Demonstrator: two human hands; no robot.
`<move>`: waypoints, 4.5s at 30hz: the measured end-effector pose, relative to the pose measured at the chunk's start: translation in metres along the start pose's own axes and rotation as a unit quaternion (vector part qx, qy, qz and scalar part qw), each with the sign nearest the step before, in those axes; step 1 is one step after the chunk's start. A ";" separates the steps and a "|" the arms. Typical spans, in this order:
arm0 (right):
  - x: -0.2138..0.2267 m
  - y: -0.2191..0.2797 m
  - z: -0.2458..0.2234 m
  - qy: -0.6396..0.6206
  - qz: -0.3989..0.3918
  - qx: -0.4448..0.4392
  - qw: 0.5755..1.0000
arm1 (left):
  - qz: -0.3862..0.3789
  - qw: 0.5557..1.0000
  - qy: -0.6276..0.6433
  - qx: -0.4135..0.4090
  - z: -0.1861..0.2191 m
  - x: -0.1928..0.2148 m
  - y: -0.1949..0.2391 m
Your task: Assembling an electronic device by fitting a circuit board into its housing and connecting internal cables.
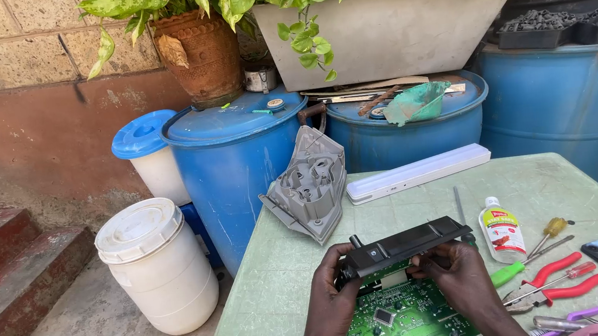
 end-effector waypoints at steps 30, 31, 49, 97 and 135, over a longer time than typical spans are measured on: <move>0.000 0.016 -0.021 0.235 0.043 0.032 0.970 | 0.027 0.997 -0.006 0.073 -0.017 -0.005 -0.001; 0.000 0.017 -0.023 0.235 0.044 0.032 0.970 | 0.026 0.997 -0.006 0.074 -0.018 -0.005 -0.002; -0.004 0.024 -0.032 0.282 0.052 0.089 0.954 | 0.038 0.997 0.016 0.065 -0.030 0.000 -0.008; 0.005 0.001 -0.015 0.438 -0.010 0.102 0.893 | -0.059 0.988 -0.145 -0.006 -0.031 0.022 -0.025; 0.017 -0.012 0.034 0.496 -0.184 0.011 0.849 | -0.157 0.968 -0.141 -0.132 -0.019 0.000 -0.039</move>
Point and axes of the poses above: each hand's wrist, its own y-axis away from the middle knuckle, its own x-axis out of the back of the hand, z = x × y, the point moved 9 cm from there along -y, towards the middle knuckle, and after that the axes turned 5 degrees about z, right-handed, at the moved point
